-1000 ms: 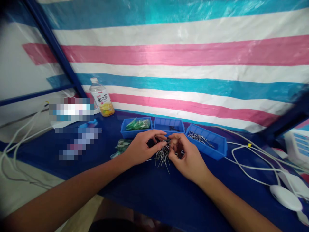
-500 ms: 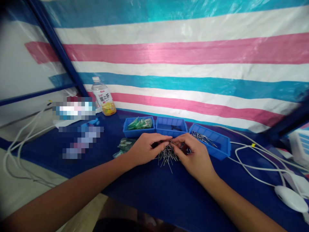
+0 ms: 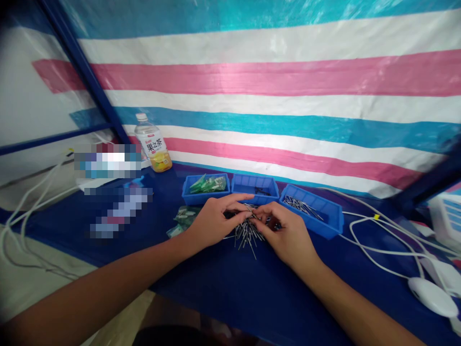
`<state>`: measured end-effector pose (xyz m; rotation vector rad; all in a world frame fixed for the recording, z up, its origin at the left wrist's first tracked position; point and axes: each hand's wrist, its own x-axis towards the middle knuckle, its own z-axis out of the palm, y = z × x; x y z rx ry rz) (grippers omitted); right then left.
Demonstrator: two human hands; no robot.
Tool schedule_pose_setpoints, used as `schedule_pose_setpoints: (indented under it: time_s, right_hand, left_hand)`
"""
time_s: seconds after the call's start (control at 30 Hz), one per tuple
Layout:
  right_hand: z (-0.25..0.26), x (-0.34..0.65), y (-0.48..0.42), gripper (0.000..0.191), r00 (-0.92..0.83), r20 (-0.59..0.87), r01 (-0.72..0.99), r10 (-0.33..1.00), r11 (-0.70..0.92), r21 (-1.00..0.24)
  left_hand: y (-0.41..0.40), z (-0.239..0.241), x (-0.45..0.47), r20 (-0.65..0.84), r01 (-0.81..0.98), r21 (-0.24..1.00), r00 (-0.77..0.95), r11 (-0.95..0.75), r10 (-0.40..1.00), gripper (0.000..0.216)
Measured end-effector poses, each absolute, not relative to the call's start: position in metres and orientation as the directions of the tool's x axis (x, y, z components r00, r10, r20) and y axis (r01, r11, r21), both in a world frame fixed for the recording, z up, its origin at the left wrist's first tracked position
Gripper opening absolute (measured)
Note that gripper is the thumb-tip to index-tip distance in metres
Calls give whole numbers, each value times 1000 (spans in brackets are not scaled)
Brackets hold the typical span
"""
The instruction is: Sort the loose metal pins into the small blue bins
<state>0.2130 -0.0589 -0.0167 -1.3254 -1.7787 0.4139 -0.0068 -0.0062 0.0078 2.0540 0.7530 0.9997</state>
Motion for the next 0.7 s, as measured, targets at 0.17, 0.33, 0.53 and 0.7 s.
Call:
schedule_pose_setpoints:
  time_s: [0.17, 0.33, 0.53, 0.7]
  right_hand:
    - [-8, 208, -63, 19, -112, 443, 613, 890, 412, -674]
    - [-8, 208, -64, 18, -98, 436, 607, 895, 401, -686]
    - [-10, 209, -63, 17, -50, 446, 586, 894, 388, -711]
    - [-10, 213, -62, 15, -15, 507, 564, 862, 425, -707]
  left_hand:
    - [-4, 6, -8, 409, 136, 839, 481, -527, 775, 41]
    - [-3, 5, -6, 406, 102, 857, 467, -504, 785, 28]
    - [-1, 4, -6, 383, 95, 877, 452, -470, 806, 34]
    - [2, 3, -7, 420, 137, 828, 491, -543, 763, 25]
